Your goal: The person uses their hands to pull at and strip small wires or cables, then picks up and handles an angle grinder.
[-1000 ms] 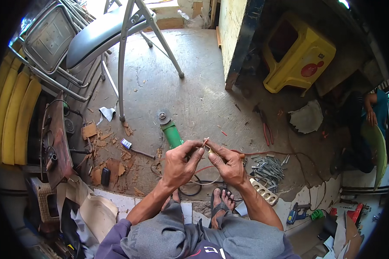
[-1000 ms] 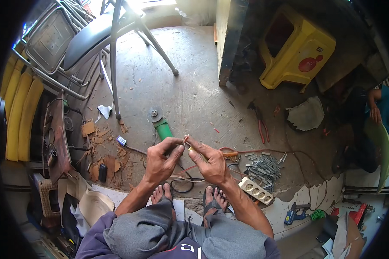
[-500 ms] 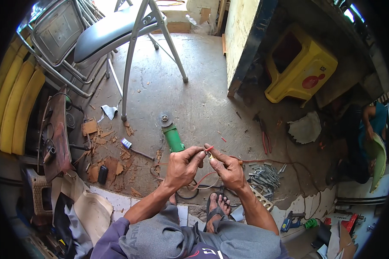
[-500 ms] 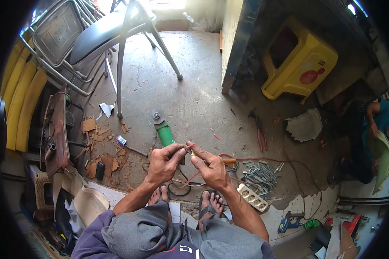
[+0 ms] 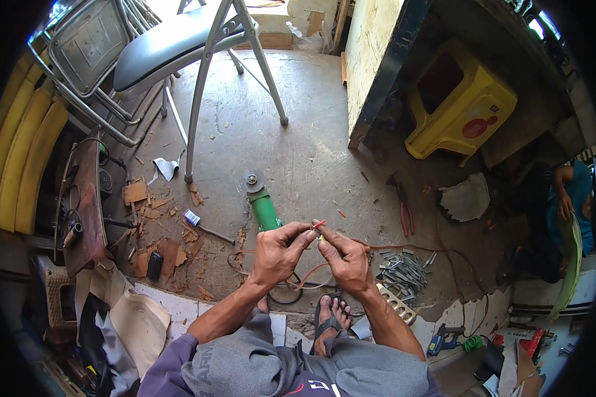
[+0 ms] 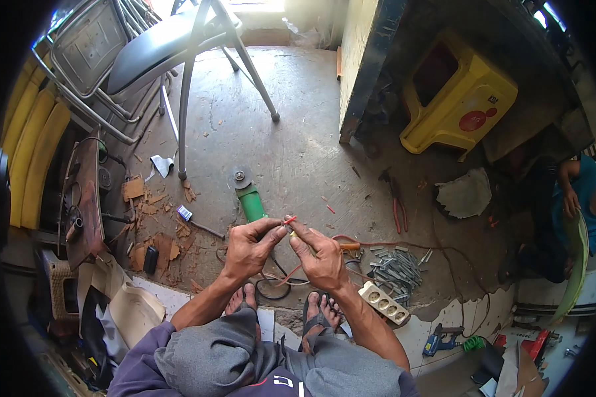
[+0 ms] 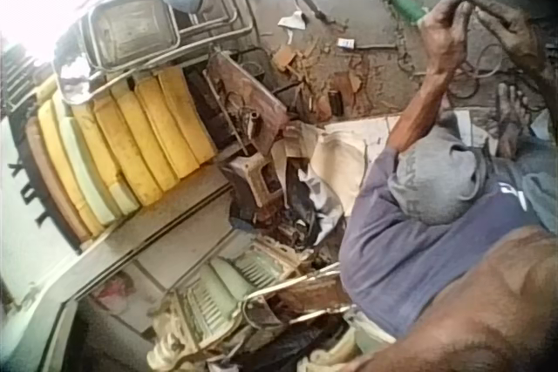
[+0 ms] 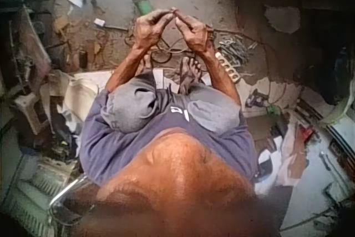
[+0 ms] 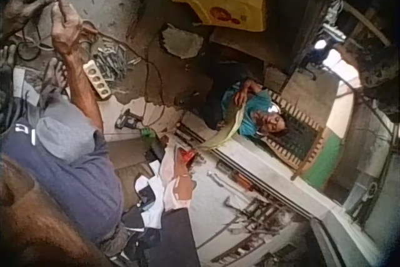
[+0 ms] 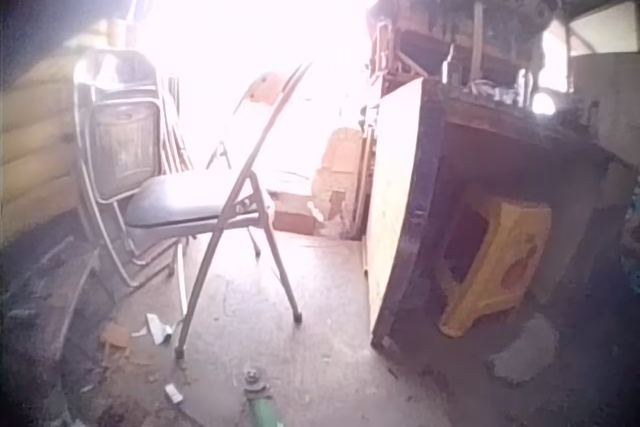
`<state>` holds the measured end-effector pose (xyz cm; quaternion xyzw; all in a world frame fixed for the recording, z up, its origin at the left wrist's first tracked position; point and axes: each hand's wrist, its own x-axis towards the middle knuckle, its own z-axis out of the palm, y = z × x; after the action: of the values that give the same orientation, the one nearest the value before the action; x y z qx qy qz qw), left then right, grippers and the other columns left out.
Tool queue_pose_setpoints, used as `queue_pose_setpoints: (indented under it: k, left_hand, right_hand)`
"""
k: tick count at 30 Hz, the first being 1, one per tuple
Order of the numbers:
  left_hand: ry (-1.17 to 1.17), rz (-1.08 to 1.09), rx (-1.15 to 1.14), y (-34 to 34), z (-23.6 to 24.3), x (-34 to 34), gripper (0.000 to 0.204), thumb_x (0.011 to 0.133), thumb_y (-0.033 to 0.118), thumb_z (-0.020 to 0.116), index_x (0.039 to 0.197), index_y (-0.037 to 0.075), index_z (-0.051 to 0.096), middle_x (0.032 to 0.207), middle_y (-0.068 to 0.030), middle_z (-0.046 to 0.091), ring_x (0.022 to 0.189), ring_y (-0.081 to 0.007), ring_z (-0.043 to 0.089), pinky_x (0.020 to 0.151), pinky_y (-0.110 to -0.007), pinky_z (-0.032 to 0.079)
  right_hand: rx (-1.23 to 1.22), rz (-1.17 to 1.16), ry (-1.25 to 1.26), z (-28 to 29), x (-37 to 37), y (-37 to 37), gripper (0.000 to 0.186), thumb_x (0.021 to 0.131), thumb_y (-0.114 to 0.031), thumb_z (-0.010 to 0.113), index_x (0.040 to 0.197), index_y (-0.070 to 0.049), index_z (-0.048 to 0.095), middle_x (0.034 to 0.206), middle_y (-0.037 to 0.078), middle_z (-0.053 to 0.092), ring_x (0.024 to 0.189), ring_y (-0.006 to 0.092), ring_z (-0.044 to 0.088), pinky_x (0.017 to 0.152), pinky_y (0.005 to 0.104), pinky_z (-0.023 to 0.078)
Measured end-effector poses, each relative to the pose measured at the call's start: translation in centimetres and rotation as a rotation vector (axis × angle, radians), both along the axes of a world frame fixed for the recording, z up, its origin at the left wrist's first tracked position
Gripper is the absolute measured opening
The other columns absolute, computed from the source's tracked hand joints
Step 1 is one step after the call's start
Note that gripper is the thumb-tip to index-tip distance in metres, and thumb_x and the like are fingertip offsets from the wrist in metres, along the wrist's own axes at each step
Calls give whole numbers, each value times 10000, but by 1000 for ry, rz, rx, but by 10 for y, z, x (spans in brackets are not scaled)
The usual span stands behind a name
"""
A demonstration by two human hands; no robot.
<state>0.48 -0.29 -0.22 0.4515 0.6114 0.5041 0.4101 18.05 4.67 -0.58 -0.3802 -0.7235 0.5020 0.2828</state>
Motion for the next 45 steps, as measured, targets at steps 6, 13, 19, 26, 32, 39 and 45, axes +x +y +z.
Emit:
queue_pose_setpoints:
  k: [6,13,19,26,32,39,45]
  left_hand:
    - [29,23,-29,0,-3,4,245,971,190,730,1068,-35,742,801,-38,724,751,-50,590,647,-242,490]
    - [36,-63,-56,3,-2,-1,207,1008,159,653,1087,-19,722,692,-19,673,633,-57,587,565,-264,472]
    - [107,-10,-14,2,0,3,192,1024,147,612,1061,-9,717,650,-37,662,600,-65,591,541,-270,461]
    - [149,-37,-32,3,4,1,207,1018,154,628,1106,-13,711,670,-54,660,607,-63,558,548,-281,453]
    - [183,-90,55,5,2,-1,226,992,161,679,1121,-19,724,719,-71,651,654,-70,556,585,-286,470]
    - [116,-58,31,3,2,3,214,979,164,702,1081,-22,737,734,-44,675,700,-43,553,599,-266,471]
    - [128,-96,19,6,7,0,191,994,149,670,1053,-25,721,711,-45,693,665,-48,581,585,-264,475]
  right_hand:
    - [70,-37,-40,-8,0,-1,403,1006,-206,621,1377,-47,628,1244,222,696,1176,385,665,1046,406,476]
    - [-77,-25,39,-4,2,0,408,1017,-180,600,1397,-33,607,1328,218,660,1217,306,657,1023,355,488]
    - [-140,30,34,-2,2,3,421,1026,-188,587,1418,-33,588,1350,214,652,1260,284,632,1044,348,478]
    - [-117,-13,38,-2,-1,0,416,1020,-196,596,1402,-33,604,1317,210,671,1223,290,654,1017,356,494]
    - [-22,-63,3,5,3,-1,384,1000,-189,622,1355,-41,645,1243,216,699,1156,326,684,985,373,509]
    - [2,-69,-26,3,4,-2,378,997,-194,631,1344,-48,654,1223,223,702,1126,345,691,966,378,515]
    - [-26,-97,1,3,3,-2,377,1004,-194,626,1339,-23,651,1249,218,698,1154,296,684,984,362,513]
